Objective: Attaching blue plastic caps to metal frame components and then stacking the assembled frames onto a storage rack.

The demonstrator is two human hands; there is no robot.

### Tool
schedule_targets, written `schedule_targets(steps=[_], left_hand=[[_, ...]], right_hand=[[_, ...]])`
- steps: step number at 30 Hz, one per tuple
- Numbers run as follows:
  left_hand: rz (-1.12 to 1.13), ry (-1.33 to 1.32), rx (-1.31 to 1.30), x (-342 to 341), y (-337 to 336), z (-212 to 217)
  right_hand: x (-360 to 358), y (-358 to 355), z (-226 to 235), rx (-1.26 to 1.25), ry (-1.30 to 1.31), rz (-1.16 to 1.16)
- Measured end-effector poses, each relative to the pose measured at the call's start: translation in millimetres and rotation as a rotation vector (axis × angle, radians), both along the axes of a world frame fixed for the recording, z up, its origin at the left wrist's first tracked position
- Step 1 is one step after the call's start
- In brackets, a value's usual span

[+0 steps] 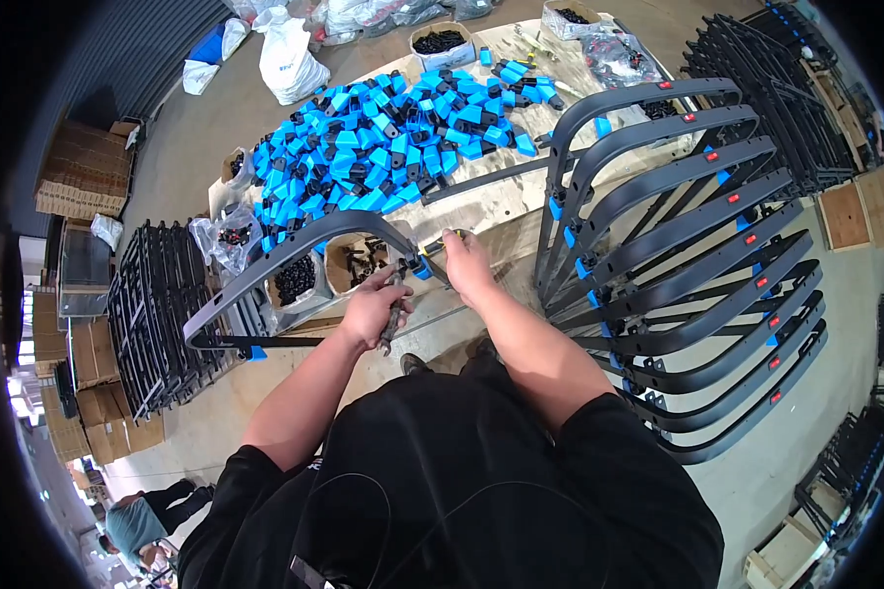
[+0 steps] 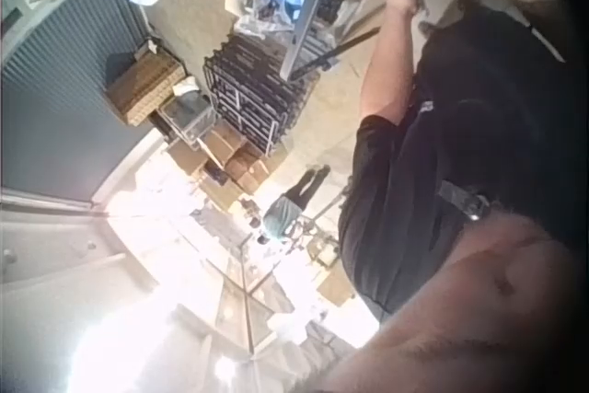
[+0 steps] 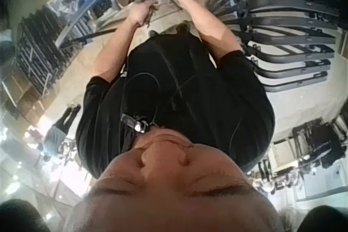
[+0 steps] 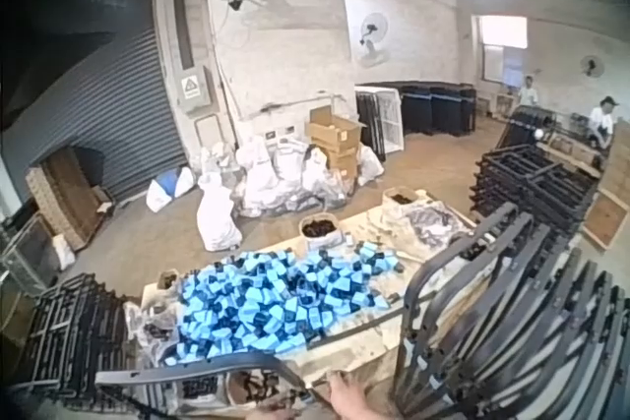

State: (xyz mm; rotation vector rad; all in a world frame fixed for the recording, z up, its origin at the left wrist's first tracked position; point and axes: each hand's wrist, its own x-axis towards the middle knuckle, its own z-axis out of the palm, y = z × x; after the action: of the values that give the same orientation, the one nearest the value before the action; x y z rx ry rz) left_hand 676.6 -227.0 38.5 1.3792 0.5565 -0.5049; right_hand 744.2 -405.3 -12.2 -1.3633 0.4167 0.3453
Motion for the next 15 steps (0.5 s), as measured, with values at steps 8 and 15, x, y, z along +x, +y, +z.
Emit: schedule_targets(steps=[8,15], left_hand=[[0.033,-0.016,-0.108,-1.3,-6.1,8.7],[0.083,0.048,-0.256,4.3,-7.7,15.5]], right_hand=[[-1.5,-0.3,-1.2,-0.026,0.038,-0.014],[5.3,-11.7,-19.5,0.091,0.098,0.091]])
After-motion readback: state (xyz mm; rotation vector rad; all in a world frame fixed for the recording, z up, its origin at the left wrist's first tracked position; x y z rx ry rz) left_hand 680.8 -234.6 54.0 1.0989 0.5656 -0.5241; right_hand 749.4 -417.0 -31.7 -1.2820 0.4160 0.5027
